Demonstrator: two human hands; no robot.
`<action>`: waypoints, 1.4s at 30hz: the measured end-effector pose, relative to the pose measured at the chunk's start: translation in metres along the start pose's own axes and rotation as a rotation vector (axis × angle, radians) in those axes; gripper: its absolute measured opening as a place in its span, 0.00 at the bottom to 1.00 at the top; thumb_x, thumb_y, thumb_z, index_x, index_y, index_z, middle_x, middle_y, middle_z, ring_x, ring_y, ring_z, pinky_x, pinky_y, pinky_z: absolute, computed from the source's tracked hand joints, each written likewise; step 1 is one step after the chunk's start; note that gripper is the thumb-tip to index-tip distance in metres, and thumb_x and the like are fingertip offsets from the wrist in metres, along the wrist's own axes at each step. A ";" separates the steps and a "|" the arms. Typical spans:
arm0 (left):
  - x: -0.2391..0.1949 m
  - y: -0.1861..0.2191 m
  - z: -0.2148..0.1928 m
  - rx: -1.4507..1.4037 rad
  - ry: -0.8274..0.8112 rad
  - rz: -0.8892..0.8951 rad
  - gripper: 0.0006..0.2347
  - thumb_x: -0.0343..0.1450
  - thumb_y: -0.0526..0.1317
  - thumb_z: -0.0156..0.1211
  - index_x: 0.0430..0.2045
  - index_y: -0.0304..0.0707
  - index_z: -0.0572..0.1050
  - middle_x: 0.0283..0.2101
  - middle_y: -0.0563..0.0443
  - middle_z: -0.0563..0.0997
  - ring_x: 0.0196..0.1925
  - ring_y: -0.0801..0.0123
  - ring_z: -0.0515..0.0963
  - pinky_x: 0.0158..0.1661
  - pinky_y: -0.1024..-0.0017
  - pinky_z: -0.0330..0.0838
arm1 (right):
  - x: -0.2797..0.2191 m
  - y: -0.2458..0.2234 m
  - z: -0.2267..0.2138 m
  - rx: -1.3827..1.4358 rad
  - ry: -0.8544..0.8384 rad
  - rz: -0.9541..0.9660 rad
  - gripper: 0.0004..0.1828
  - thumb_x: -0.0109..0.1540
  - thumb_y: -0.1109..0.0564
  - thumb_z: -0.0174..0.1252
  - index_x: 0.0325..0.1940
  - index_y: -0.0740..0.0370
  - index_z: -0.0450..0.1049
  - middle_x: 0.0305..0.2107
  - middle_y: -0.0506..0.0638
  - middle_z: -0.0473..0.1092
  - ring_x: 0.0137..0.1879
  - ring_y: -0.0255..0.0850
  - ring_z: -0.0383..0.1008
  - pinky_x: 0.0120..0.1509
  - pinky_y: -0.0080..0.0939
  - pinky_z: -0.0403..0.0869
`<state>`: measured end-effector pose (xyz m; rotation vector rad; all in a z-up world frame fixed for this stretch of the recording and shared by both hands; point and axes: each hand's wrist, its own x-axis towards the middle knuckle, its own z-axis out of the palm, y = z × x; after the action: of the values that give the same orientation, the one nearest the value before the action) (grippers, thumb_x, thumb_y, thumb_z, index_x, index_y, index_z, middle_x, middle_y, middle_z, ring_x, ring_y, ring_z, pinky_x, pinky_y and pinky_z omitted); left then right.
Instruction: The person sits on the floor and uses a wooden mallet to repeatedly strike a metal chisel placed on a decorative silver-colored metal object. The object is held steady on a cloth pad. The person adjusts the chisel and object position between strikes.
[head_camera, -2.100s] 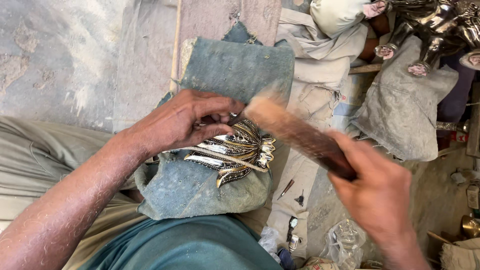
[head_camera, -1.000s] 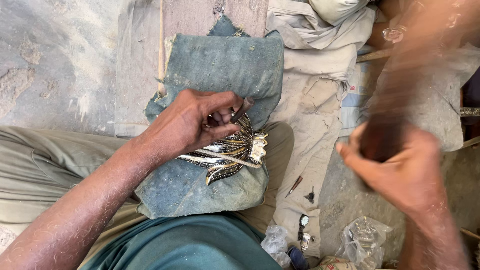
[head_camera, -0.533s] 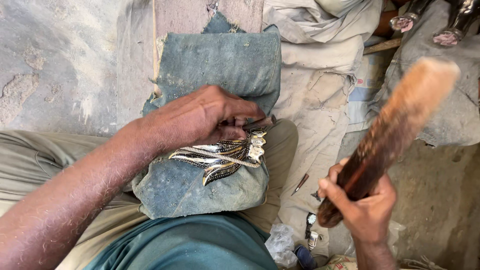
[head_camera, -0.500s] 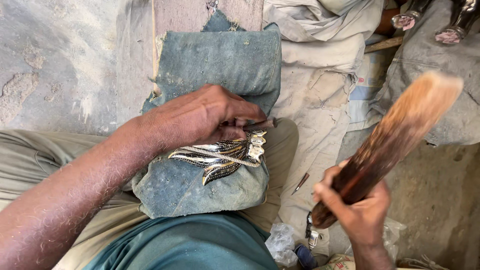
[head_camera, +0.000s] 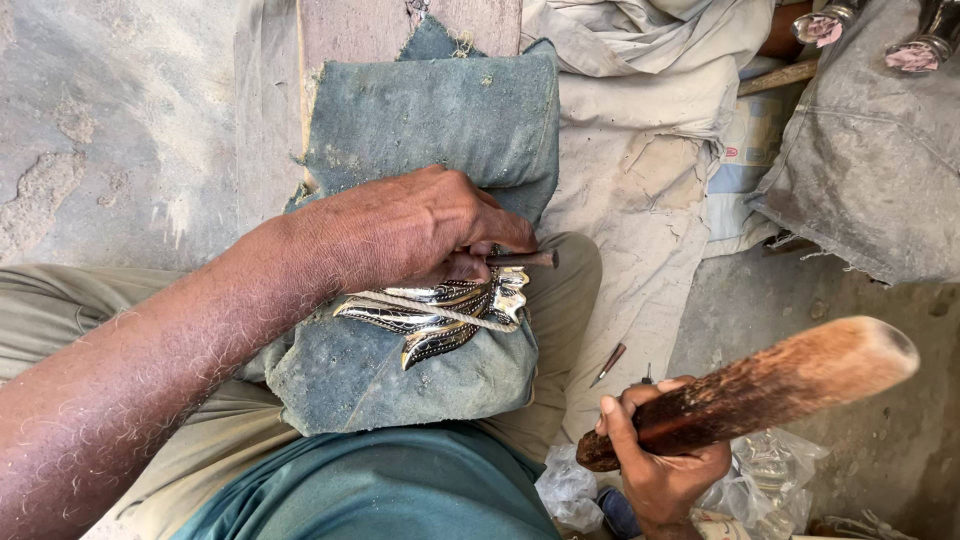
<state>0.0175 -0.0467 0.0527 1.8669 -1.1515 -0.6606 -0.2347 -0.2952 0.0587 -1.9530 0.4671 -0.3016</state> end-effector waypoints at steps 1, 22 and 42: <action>0.001 0.000 0.000 0.011 -0.026 -0.039 0.20 0.65 0.39 0.68 0.54 0.53 0.78 0.31 0.50 0.86 0.33 0.64 0.85 0.37 0.62 0.78 | 0.002 -0.002 0.000 0.002 0.021 -0.003 0.25 0.57 0.74 0.63 0.55 0.69 0.64 0.28 0.55 0.73 0.32 0.38 0.75 0.38 0.42 0.80; -0.074 -0.013 -0.025 -0.149 0.732 0.248 0.04 0.75 0.32 0.64 0.40 0.34 0.75 0.46 0.43 0.83 0.49 0.67 0.84 0.49 0.71 0.81 | -0.022 0.130 0.025 0.309 0.089 0.313 0.20 0.57 0.66 0.66 0.49 0.67 0.65 0.26 0.54 0.72 0.27 0.42 0.75 0.33 0.41 0.77; -0.021 -0.014 0.042 -0.230 0.498 -0.032 0.16 0.69 0.37 0.67 0.51 0.41 0.77 0.37 0.51 0.86 0.34 0.72 0.87 0.34 0.74 0.81 | 0.066 0.012 -0.009 0.519 -0.235 -0.059 0.28 0.61 0.68 0.63 0.65 0.62 0.65 0.43 0.54 0.70 0.50 0.41 0.73 0.64 0.50 0.78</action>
<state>-0.0176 -0.0398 0.0195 1.7216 -0.6925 -0.3001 -0.1815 -0.3370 0.0520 -1.4712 0.1548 -0.2018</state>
